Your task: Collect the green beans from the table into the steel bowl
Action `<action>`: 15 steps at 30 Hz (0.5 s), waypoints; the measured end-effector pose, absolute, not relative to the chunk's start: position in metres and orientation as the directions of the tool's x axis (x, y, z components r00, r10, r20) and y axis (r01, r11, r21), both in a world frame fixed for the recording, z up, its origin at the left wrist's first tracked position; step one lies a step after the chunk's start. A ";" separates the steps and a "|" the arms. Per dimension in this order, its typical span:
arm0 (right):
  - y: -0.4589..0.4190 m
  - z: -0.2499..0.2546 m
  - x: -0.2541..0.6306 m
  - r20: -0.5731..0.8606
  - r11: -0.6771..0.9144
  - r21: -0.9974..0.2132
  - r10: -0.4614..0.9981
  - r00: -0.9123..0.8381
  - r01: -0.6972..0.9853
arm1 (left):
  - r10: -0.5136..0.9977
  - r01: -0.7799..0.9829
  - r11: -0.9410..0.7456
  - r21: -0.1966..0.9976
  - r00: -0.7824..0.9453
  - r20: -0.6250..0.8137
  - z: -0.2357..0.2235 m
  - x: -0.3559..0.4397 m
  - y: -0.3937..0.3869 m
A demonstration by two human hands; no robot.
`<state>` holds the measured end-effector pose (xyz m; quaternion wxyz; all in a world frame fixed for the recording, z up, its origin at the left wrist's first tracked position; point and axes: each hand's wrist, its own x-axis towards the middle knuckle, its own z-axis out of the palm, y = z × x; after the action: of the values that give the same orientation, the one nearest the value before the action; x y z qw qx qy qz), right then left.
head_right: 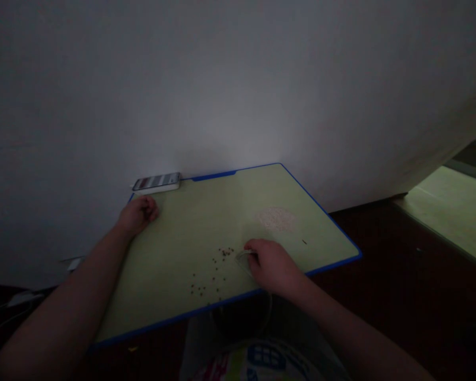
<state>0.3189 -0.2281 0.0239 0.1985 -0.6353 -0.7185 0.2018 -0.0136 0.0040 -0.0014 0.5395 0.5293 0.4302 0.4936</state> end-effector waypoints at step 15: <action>-0.225 0.020 0.291 0.064 0.153 -0.534 0.988 -0.141 0.831 | 0.993 -0.091 -0.019 0.996 0.111 0.029 0.004 -0.010 0.000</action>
<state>0.2906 -0.2247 0.0198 0.2058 -0.6221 -0.7310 0.1904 -0.0101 -0.0002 0.0038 0.5434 0.5103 0.4421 0.4989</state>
